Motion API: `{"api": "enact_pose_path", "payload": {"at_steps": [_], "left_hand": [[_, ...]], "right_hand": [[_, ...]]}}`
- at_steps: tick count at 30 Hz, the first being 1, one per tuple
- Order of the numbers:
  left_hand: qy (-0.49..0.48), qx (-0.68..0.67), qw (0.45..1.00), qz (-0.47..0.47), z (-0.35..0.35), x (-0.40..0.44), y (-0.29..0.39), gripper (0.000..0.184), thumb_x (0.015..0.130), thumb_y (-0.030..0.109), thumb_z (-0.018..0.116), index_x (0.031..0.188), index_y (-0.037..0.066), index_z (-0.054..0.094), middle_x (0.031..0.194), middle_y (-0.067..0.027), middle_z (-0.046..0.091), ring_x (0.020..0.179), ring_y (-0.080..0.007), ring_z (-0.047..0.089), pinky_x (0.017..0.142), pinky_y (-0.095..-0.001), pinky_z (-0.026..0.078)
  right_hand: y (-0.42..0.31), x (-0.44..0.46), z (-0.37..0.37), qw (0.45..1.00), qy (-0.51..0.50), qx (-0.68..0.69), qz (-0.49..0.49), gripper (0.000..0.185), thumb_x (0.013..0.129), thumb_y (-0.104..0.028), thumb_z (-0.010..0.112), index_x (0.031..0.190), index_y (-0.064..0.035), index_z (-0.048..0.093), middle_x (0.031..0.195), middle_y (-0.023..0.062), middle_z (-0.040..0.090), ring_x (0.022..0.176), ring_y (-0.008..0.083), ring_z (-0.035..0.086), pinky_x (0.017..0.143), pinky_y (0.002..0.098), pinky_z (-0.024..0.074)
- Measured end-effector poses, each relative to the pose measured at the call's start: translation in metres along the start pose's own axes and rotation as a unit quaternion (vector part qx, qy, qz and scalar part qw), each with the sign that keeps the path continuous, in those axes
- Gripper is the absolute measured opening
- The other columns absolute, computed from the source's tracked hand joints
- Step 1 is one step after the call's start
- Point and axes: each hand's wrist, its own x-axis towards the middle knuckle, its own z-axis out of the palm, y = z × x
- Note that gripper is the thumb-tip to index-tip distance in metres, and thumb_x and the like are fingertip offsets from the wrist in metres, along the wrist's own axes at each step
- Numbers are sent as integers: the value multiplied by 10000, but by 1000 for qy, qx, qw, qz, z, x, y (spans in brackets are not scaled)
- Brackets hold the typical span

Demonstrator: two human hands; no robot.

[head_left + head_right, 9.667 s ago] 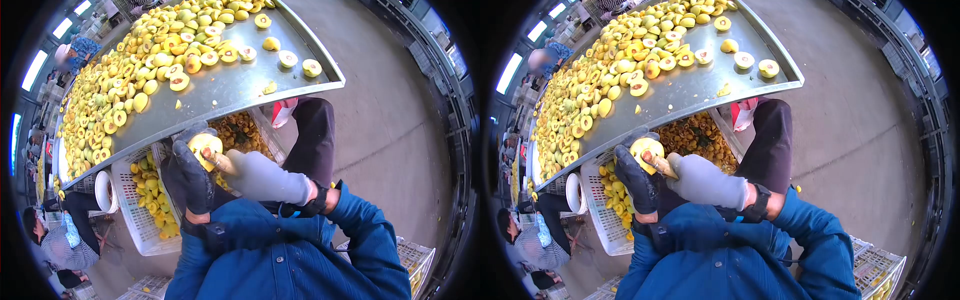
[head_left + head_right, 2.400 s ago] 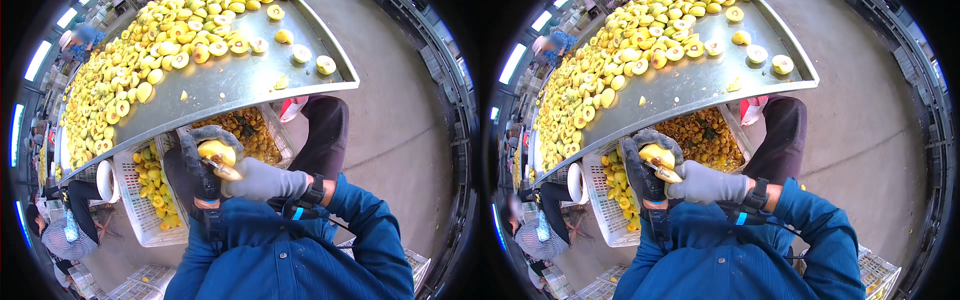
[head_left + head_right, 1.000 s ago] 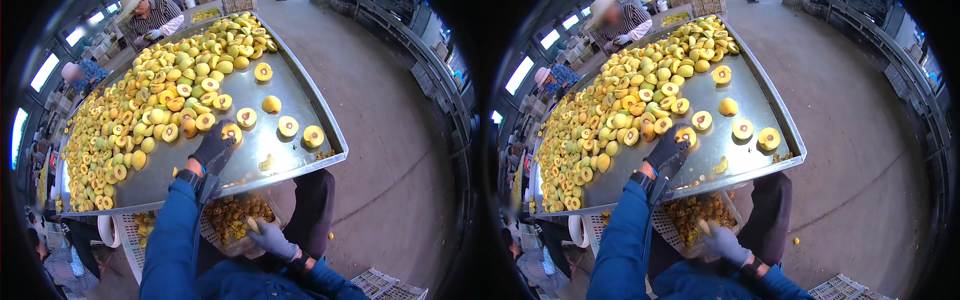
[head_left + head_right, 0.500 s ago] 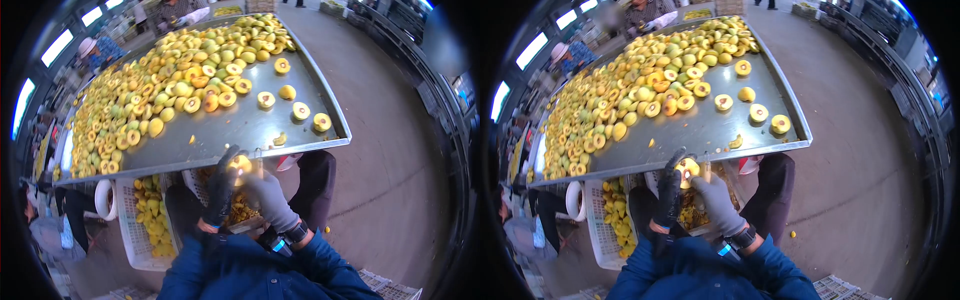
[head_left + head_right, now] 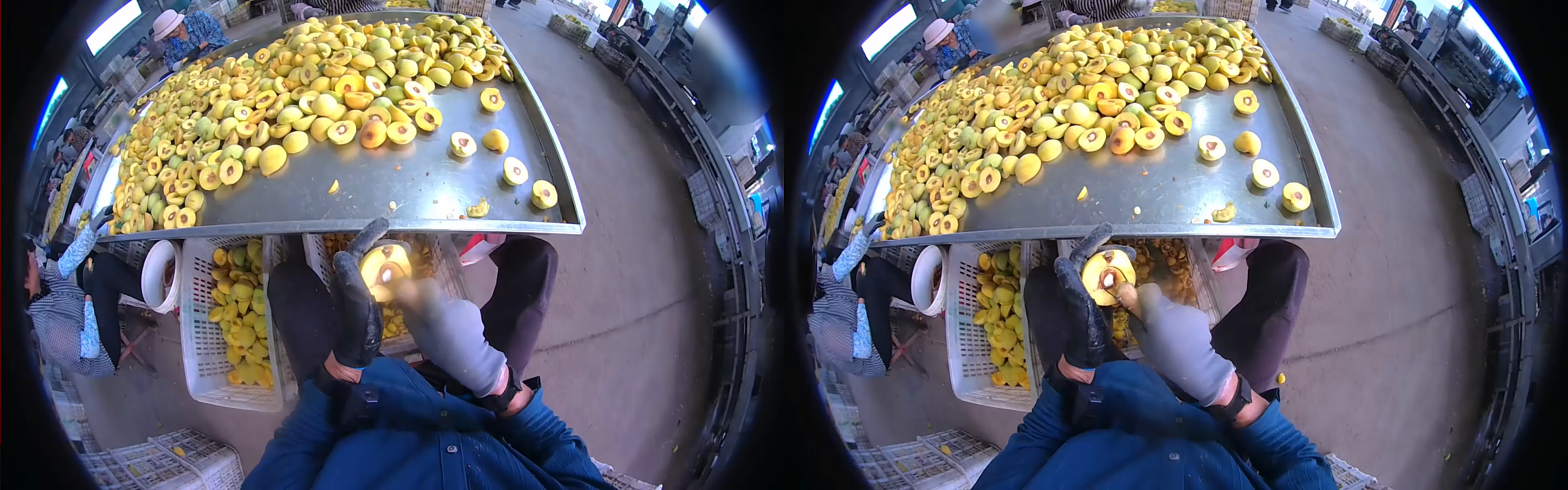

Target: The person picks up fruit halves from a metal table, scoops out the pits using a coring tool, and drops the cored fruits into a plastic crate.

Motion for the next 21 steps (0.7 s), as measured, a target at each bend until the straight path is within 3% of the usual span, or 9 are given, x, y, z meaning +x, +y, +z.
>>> {"api": "enact_pose_path", "payload": {"at_steps": [5, 8, 13, 17, 20, 21], "left_hand": [[-15, -34, 997, -60, -10, 1, 1, 724, 1015, 579, 241, 1219, -28, 579, 1132, -120, 629, 1027, -197, 599, 948, -325, 470], [-27, 17, 996, -80, -1, -3, 25, 700, 1026, 549, 246, 1187, -36, 594, 1089, -115, 651, 965, -184, 622, 901, -309, 498], [-56, 201, 976, 66, 5, -14, 41, 591, 1050, 452, 294, 1182, -37, 598, 1052, -114, 665, 908, -173, 640, 856, -297, 518], [-8, 294, 956, 6, 13, -11, 50, 483, 1061, 347, 342, 1145, -39, 619, 1003, -115, 674, 905, -163, 643, 828, -291, 524], [-14, 205, 978, -43, 17, -8, 53, 401, 1058, 276, 381, 1117, -26, 637, 970, -115, 690, 857, -172, 645, 800, -312, 519], [-17, 323, 946, 34, 13, -10, 47, 391, 1056, 274, 389, 1108, -20, 641, 960, -120, 694, 833, -181, 645, 785, -321, 517]], "right_hand": [[0, -4, 1, 998, -7, -39, -41, 183, 901, -212, 614, 934, -76, 496, 693, 138, 600, 609, 323, 636, 501, 429, 470], [3, -6, -6, 997, -36, -46, -49, 185, 887, -197, 607, 943, -65, 490, 736, 137, 614, 623, 325, 643, 509, 421, 484], [10, -8, -13, 992, -64, -84, -64, 212, 846, -162, 614, 974, -53, 485, 776, 128, 628, 640, 318, 662, 508, 412, 494], [9, -6, -18, 989, -94, -95, -63, 236, 840, -152, 618, 1005, -40, 492, 777, 128, 628, 653, 302, 674, 503, 406, 498], [12, -5, -19, 989, -95, -91, -69, 252, 825, -130, 624, 1016, -27, 495, 776, 137, 631, 641, 298, 677, 492, 404, 503], [13, -5, -21, 987, -101, -97, -72, 252, 821, -122, 624, 1014, -22, 495, 772, 140, 633, 637, 298, 678, 486, 403, 504]]}}
